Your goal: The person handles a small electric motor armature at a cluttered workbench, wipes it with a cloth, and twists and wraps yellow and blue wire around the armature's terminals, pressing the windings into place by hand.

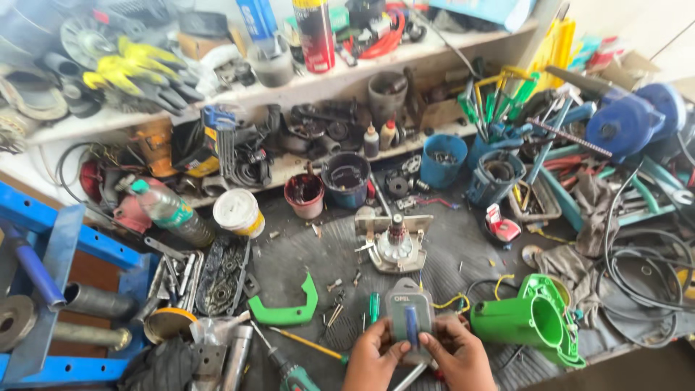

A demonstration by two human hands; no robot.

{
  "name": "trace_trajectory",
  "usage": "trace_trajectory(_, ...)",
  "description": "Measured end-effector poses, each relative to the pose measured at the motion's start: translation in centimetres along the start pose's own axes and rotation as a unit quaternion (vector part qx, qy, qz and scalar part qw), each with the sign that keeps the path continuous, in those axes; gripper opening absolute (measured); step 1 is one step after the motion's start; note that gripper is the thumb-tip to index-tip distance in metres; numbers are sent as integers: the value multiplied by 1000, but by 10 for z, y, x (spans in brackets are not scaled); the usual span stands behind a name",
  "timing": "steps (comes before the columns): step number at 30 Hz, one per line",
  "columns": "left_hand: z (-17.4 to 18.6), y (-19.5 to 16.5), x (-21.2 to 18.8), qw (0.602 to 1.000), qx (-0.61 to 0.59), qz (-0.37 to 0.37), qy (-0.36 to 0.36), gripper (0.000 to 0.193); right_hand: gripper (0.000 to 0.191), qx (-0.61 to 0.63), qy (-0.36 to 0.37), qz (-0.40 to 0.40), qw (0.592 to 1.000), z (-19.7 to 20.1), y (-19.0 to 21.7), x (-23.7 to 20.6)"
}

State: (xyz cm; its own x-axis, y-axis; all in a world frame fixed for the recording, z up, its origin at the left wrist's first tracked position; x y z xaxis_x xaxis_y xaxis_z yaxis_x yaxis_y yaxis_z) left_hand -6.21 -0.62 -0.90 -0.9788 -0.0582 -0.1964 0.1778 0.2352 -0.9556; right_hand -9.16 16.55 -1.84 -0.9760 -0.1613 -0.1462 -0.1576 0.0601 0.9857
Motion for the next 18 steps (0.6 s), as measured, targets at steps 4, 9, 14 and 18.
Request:
trace_trajectory(4, 11, -4, 3, 997, -30, 64, 23, 41, 29, 81, -6, -64, 995, 0, 5, 8)
trace_trajectory(9, 24, -42, 13, 995, -40, 63, 69, 53, 58, 113, 41, -127, 985, -14, 29, 9)
trace_trajectory(14, 77, -141, 37, 997, -2, -73, 16, 68, 63, 67, 25, -87, 994, -6, 40, 22)
trace_trajectory(18, 136, -256, 72, 964, 43, -220, -141, 64, 58, 5, 13, -124, 992, -3, 39, 33)
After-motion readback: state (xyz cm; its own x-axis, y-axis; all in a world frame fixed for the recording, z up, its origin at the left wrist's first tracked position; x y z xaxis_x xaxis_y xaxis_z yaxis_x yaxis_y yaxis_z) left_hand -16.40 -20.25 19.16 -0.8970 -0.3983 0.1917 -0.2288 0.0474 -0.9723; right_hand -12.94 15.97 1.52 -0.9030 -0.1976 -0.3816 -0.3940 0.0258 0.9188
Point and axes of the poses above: each hand's wrist, its own x-axis towards the middle knuckle, its own z-axis out of the back of the hand, y = z × x, the point moved 6 cm from there along x, towards the middle knuckle, and after that the axes turned 2 degrees about -y, right-handed, at the moved point
